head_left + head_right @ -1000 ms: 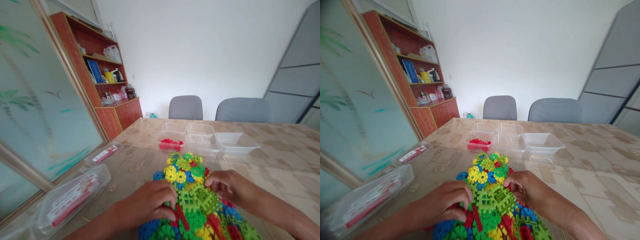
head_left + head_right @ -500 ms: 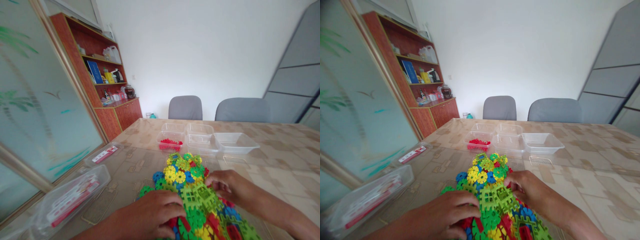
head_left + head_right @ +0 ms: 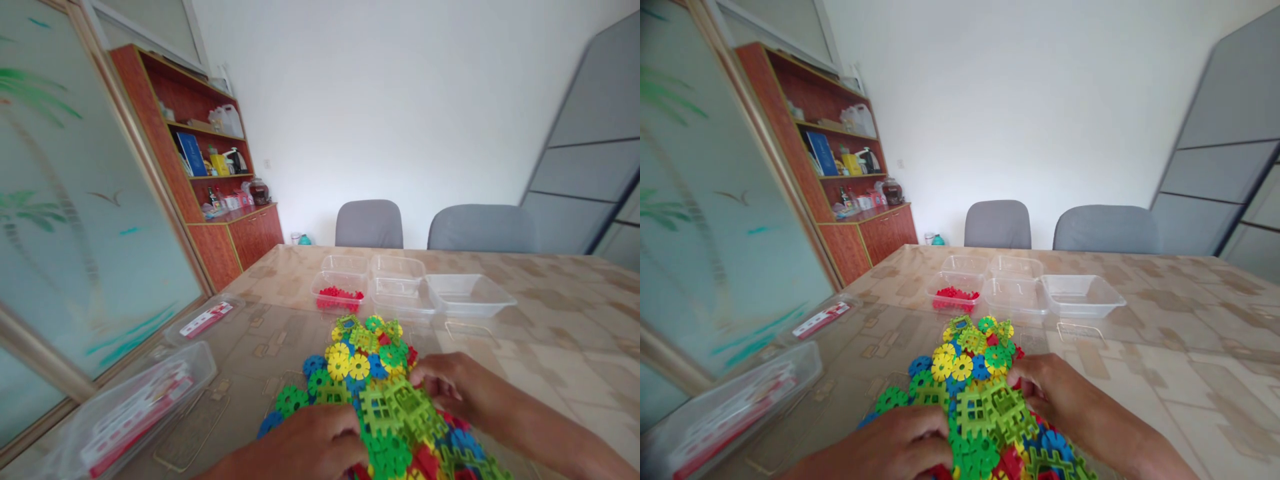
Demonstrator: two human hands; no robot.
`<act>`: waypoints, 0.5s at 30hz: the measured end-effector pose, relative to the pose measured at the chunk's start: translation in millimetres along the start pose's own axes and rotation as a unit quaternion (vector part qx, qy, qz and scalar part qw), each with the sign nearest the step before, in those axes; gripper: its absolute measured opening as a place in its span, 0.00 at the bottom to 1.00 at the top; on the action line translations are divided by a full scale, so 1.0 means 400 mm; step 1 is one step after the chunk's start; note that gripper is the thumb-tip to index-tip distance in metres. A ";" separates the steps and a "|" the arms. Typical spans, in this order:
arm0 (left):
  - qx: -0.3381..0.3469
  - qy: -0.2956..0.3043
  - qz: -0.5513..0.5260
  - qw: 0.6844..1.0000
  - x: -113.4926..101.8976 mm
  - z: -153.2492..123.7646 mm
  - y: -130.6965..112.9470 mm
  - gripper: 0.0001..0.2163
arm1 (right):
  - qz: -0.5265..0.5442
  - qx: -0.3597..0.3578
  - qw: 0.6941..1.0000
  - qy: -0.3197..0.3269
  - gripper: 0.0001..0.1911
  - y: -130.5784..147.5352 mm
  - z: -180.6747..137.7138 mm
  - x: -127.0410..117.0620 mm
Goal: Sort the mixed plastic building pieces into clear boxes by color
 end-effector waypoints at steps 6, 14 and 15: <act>-0.017 -0.095 -0.181 0.979 -0.166 -0.025 0.085 0.10 | 0.008 0.006 1.000 0.001 0.06 0.057 -0.019 -0.027; -0.045 -0.174 -0.232 0.956 -0.363 0.121 0.320 0.12 | 0.006 -0.010 1.000 -0.014 0.08 0.070 -0.005 -0.064; -0.050 -0.186 -0.222 0.956 -0.377 0.139 0.330 0.13 | 0.003 -0.012 1.000 -0.017 0.08 0.070 -0.004 -0.068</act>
Point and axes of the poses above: each hand's wrist, its own z-axis towards the middle knuckle, its own x-axis out of the palm, y = z × x, the point moved 10 cm from there along z, towards the middle knuckle, and after that the axes turned 7 degrees about y, right-handed, at the moved point
